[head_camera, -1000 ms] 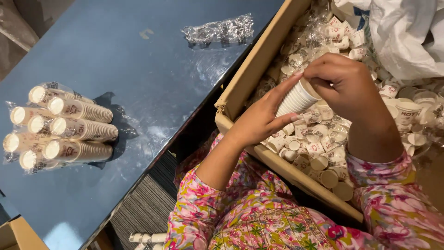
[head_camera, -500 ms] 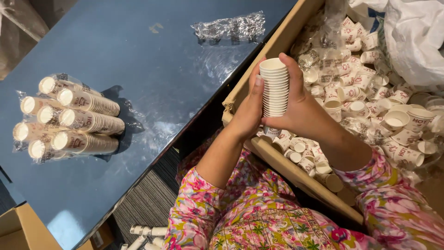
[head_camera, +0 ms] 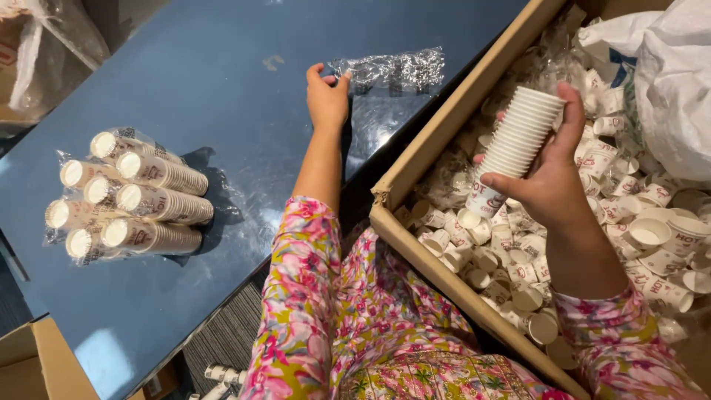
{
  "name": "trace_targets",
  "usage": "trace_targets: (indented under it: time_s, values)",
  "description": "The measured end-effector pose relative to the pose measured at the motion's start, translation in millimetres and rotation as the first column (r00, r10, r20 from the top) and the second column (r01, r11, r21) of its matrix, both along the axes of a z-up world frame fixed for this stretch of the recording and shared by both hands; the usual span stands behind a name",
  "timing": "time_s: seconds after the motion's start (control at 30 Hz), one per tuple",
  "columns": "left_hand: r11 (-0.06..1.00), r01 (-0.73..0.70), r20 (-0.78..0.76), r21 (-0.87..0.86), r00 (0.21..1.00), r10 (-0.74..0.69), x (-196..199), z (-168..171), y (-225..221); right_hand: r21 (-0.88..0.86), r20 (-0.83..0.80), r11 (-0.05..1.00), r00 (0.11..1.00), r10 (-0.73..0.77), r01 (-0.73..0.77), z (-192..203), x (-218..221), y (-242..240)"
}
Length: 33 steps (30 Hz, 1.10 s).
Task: Picking small paper cups from a bulk box and stacking them for packaging.
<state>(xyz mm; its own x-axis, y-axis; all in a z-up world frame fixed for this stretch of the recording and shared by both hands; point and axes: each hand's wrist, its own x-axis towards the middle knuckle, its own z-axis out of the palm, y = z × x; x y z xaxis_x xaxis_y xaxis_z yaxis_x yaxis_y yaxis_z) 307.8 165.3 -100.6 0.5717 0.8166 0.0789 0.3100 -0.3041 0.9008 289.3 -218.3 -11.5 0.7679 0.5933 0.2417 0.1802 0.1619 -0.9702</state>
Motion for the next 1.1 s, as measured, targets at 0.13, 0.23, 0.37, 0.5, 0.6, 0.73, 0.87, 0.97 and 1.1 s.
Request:
trace_targets:
  time_s: [0.13, 0.23, 0.37, 0.5, 0.6, 0.73, 0.87, 0.97, 1.1]
  values:
    - [0.993, -0.043, -0.086, -0.108, 0.996, 0.033, 15.0, -8.9, 3.8, -0.043, -0.030, 0.999, 0.999, -0.011, 0.010, -12.5, 5.3, -1.4]
    - [0.954, 0.170, 0.266, -0.248, 0.958, -0.102, 26.8, -50.0, 20.0, 0.014, -0.045, 0.999, 0.998, -0.036, 0.037, -20.4, 9.5, -10.4]
    - [0.924, 0.363, 0.596, -0.119, 0.771, -0.225, -16.0, 38.5, -28.3, 0.112, -0.056, 0.990, 0.995, -0.083, 0.089, -4.5, 13.9, -24.1]
    - [0.883, 0.469, 0.741, -0.007, 0.596, -0.310, -66.2, 120.2, -82.8, 0.342, -0.017, 0.933, 0.994, -0.110, 0.110, 30.5, 6.3, -37.8]
    - [0.827, 0.557, 0.868, -0.071, 0.444, -0.224, -91.3, 144.7, -112.5, 0.458, -0.073, 0.878, 0.990, -0.119, 0.140, 58.0, 1.5, -40.8]
    - [0.679, 0.630, 0.865, -0.378, 0.501, 0.018, -118.6, 148.4, -146.9, 0.555, -0.085, 0.815, 0.986, -0.143, 0.166, 59.1, 4.6, -51.5]
    - [0.569, 0.617, 0.795, -0.543, 0.597, 0.112, -136.0, 117.7, -163.4, 0.584, -0.048, 0.793, 0.983, -0.177, 0.171, 56.2, 12.8, -60.7]
    - [0.510, 0.603, 0.767, -0.613, 0.609, 0.202, -153.4, 105.6, -170.2, 0.613, -0.088, 0.775, 0.989, -0.123, 0.151, 61.3, 10.4, -55.0]
    - [0.565, 0.517, 0.731, -0.643, 0.635, 0.249, -175.9, 98.2, -180.4, 0.579, -0.264, 0.805, 0.964, 0.031, 0.133, 75.7, -6.4, -31.8]
